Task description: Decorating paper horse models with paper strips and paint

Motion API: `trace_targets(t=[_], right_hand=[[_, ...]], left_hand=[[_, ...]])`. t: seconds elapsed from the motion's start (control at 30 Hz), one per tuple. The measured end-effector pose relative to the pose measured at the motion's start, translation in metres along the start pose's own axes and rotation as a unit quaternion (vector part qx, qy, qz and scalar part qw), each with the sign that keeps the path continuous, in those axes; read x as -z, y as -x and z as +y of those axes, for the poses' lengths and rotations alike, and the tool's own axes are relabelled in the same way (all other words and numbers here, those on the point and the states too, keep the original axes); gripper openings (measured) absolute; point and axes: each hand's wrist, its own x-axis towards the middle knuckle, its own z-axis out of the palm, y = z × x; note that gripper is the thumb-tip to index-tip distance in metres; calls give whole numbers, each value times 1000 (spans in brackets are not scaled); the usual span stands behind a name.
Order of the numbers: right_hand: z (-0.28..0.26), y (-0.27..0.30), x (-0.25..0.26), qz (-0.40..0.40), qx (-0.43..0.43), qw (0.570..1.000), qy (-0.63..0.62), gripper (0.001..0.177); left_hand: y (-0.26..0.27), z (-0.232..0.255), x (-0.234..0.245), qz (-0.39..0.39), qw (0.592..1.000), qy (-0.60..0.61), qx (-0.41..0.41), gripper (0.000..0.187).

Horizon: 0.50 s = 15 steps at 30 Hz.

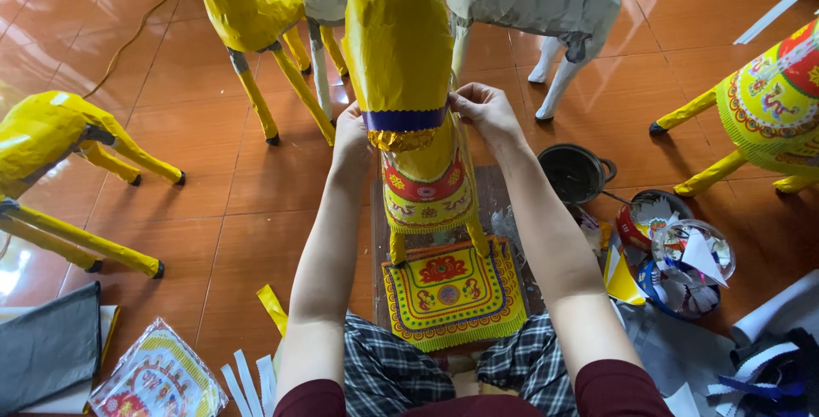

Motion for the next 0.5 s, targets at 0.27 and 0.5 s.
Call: trace_targets(t=[0.27,0.5], right_hand=[[-10,18,-15,79,170,979,85,11],[-20,56,-26,85,194,974,79,32]], left_hand=[[21,10,-25,39,995,-40,-81,32],[65,34,-52,37,980,-96,-168,15]])
